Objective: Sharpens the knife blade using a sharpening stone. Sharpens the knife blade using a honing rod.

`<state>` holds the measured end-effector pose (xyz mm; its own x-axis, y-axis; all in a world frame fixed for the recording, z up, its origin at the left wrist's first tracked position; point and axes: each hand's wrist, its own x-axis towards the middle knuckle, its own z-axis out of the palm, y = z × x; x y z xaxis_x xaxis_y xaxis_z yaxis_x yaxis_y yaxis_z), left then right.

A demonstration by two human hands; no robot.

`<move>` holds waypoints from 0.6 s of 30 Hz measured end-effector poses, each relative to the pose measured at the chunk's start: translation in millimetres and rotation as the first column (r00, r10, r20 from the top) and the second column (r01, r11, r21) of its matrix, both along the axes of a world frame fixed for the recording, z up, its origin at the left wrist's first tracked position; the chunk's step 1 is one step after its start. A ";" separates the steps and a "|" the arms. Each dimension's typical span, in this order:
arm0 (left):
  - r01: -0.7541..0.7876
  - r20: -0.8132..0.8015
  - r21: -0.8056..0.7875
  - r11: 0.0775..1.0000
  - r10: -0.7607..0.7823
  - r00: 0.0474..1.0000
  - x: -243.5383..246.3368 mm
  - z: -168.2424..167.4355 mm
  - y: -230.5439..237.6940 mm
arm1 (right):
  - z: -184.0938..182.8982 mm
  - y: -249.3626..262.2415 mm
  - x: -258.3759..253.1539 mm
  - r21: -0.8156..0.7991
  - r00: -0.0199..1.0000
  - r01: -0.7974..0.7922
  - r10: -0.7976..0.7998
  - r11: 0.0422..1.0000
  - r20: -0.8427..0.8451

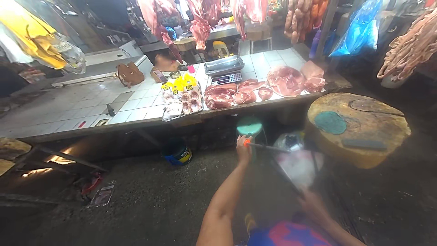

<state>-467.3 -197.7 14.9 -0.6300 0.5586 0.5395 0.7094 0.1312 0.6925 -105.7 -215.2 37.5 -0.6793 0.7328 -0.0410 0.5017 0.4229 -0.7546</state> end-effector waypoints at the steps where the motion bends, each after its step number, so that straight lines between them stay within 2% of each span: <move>1: -0.016 0.004 0.002 1.000 0.016 1.000 0.1 -2.1 -0.2 | 4.7 -3.7 -0.1 0.029 0.998 0.013 -0.011 1.000 -0.067; 3: -0.063 0.005 0.028 0.998 0.063 0.998 -0.8 -5.7 1.0 | 4.7 -6.9 -1.9 0.031 0.996 0.015 -0.012 0.999 -0.084; 6: -0.123 0.078 0.051 0.991 0.119 0.990 1.9 -2.1 1.6 | -5.5 -7.8 -0.4 -0.047 0.997 -0.013 0.017 0.999 0.077; 10: -0.174 0.157 0.084 0.981 0.159 0.975 2.5 -1.8 2.7 | 1.3 -13.5 -1.5 0.041 0.999 0.014 -0.013 0.999 -0.029; 13: -0.203 0.151 0.089 0.975 0.188 0.970 2.6 -7.1 3.6 | -4.2 -9.1 0.5 0.002 0.998 -0.013 0.012 1.000 0.057; 16: -0.190 0.127 0.055 0.980 0.182 0.975 -1.7 -6.7 2.0 | -5.8 -9.2 2.4 0.071 1.000 0.014 -0.013 0.997 -0.015; 18: -0.180 0.114 0.032 0.983 0.176 0.978 -0.8 -10.5 -1.1 | -2.1 -8.6 3.2 0.043 0.999 0.007 -0.009 0.999 0.037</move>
